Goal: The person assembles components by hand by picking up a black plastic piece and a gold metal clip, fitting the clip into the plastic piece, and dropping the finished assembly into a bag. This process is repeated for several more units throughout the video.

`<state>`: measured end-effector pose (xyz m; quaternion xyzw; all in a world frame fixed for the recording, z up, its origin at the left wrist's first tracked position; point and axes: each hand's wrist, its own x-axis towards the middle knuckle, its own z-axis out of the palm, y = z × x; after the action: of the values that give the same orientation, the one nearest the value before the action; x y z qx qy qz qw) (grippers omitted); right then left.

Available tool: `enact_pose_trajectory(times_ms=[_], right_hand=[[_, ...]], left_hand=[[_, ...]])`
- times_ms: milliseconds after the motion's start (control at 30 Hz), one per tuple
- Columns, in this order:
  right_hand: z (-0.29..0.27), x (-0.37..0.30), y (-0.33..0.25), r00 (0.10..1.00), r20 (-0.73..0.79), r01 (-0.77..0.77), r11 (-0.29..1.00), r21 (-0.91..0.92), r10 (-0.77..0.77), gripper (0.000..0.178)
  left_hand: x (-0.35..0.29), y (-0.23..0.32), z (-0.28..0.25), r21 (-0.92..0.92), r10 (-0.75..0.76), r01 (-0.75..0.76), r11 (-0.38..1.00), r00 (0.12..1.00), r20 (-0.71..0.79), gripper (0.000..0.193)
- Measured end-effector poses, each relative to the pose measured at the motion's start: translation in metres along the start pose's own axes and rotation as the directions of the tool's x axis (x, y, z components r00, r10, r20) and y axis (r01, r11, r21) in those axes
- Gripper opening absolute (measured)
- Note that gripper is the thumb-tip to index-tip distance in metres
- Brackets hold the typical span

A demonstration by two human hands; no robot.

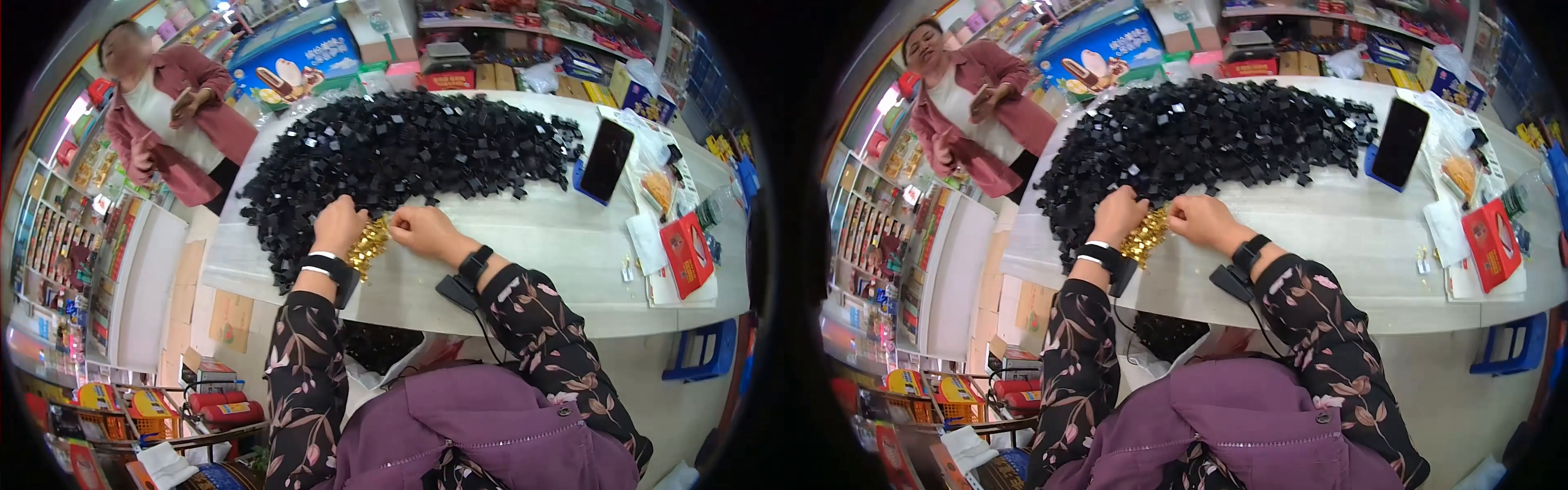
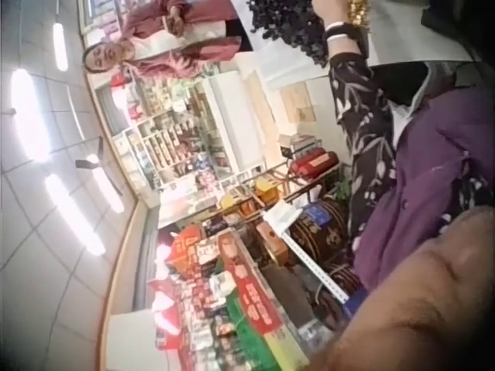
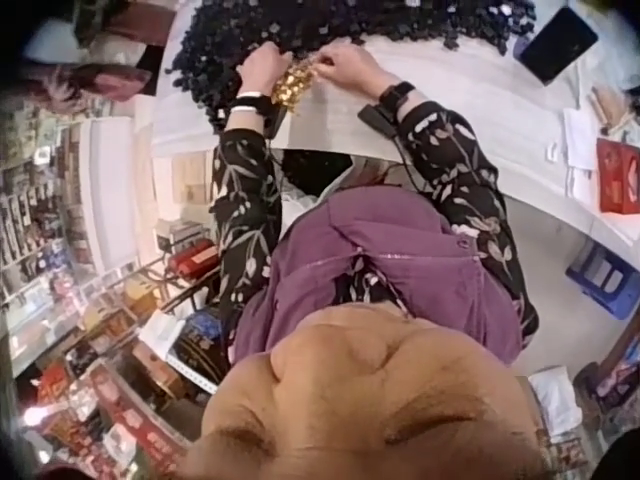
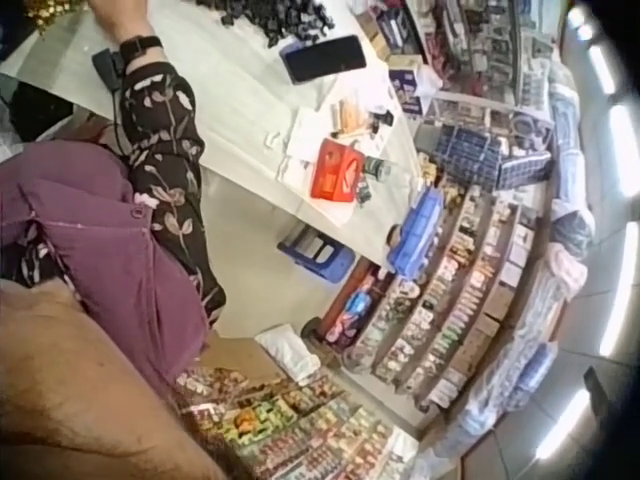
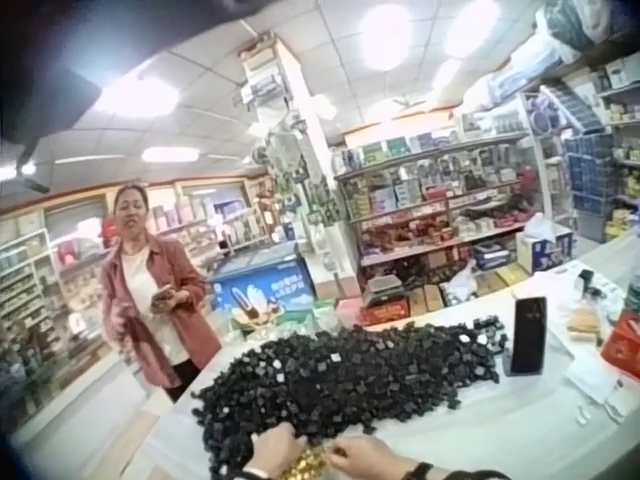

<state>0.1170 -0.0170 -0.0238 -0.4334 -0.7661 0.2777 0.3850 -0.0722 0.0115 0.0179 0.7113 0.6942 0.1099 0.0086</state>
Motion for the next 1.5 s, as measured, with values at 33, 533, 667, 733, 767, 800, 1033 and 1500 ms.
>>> enact_pose_trajectory(times_ms=[33, 533, 667, 733, 767, 800, 1033, 1500], right_hand=[[0.004, 0.001, -0.004, 1.000, -0.002, 0.020, 0.999, 0.030, -0.020, 0.017], [-0.004, -0.006, 0.007, 0.999, 0.006, -0.046, 0.995, 0.087, 0.046, 0.016], [-0.011, -0.009, -0.003, 0.998, 0.031, -0.067, 0.979, 0.193, 0.062, 0.015], [-0.013, -0.013, -0.021, 0.959, 0.233, -0.261, 0.810, 0.525, 0.158, 0.011], [-0.012, -0.014, -0.028, 0.923, 0.343, -0.367, 0.670, 0.645, 0.175, 0.009], [-0.009, -0.016, -0.032, 0.921, 0.348, -0.370, 0.673, 0.641, 0.175, 0.009], [0.000, -0.024, -0.034, 0.909, 0.348, -0.408, 0.665, 0.625, 0.230, 0.007], [-0.003, -0.024, -0.030, 0.860, 0.449, -0.495, 0.602, 0.626, 0.240, 0.008]], left_hand=[[-0.002, -0.008, 0.000, -0.009, -0.002, 0.002, 1.000, 1.000, -0.007, 0.028], [-0.054, -0.004, 0.013, -0.921, -0.102, 0.031, 0.387, 0.995, -0.009, 0.026], [-0.103, 0.015, 0.025, -0.972, 0.015, 0.044, 0.231, 0.999, 0.049, 0.024], [-0.114, 0.019, 0.033, -0.984, 0.023, 0.050, 0.172, 0.998, 0.054, 0.023], [-0.117, 0.020, 0.036, -0.984, 0.032, 0.004, 0.179, 0.999, 0.010, 0.022], [-0.120, 0.021, 0.039, -0.982, 0.041, -0.041, 0.186, 0.999, -0.034, 0.022], [-0.123, 0.018, 0.036, -0.992, 0.001, 0.019, 0.126, 1.000, 0.019, 0.023], [-0.126, 0.019, 0.038, -0.970, 0.024, -0.058, 0.238, 0.998, -0.054, 0.025]])
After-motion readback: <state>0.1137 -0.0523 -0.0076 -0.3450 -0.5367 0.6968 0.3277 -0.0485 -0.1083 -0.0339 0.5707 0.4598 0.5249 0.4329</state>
